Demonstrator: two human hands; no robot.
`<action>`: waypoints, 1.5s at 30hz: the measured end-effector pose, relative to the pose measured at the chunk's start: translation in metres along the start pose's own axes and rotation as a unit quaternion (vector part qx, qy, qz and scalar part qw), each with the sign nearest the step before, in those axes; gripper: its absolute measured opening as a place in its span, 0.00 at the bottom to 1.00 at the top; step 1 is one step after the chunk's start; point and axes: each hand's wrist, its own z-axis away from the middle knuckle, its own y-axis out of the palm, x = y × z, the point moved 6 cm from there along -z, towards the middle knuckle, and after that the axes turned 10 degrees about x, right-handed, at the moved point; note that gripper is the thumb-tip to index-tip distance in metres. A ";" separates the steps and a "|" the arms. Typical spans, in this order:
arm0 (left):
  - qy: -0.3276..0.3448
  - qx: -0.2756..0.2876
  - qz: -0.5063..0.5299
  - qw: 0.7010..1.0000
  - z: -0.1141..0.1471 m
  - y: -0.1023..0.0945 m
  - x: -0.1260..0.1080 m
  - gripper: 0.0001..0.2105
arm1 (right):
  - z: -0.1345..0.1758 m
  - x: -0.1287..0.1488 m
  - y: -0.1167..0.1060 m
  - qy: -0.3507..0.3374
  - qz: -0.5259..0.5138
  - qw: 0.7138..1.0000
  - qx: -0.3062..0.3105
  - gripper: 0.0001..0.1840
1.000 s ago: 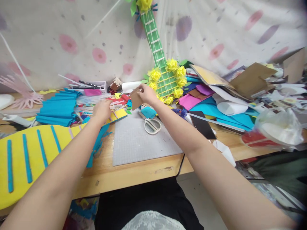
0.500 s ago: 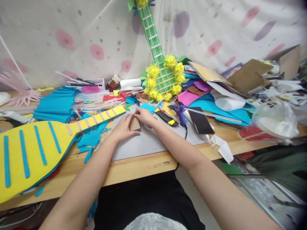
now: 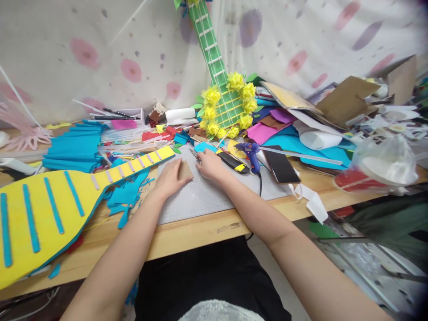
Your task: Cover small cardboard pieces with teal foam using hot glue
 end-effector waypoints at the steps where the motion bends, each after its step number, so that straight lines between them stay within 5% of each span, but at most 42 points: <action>1: -0.005 0.003 -0.004 1.000 -0.001 0.001 0.001 0.38 | 0.000 0.001 0.001 -0.004 0.009 1.000 0.003 0.17; 14: -0.008 0.011 -0.031 0.999 -0.005 0.008 -0.001 0.37 | -0.028 -0.014 -0.013 0.038 -0.077 0.996 -0.016 0.16; 20: 0.031 -0.153 0.053 0.986 0.000 -0.015 0.002 0.20 | -0.050 -0.003 -0.018 -0.019 -0.108 0.993 0.047 0.25; 24: 0.017 -0.259 0.073 0.963 0.009 -0.036 0.014 0.16 | -0.071 0.005 -0.021 -0.024 -0.066 0.997 0.021 0.31; 29: -0.045 -0.321 0.024 0.946 0.018 -0.056 0.040 0.15 | -0.091 0.014 -0.016 -0.028 -0.014 1.000 -0.004 0.18; 33: -0.085 -0.323 0.003 0.942 0.019 -0.060 0.053 0.17 | -0.097 0.021 -0.009 -0.060 0.014 0.998 0.022 0.15; 39: -0.089 -0.298 0.007 0.950 0.016 -0.055 0.055 0.18 | -0.110 -0.005 -0.010 0.053 0.027 0.996 0.060 0.16; 45: -0.114 -0.320 0.001 0.941 0.019 -0.062 0.059 0.15 | -0.110 -0.027 -0.021 0.072 0.023 0.997 -0.025 0.22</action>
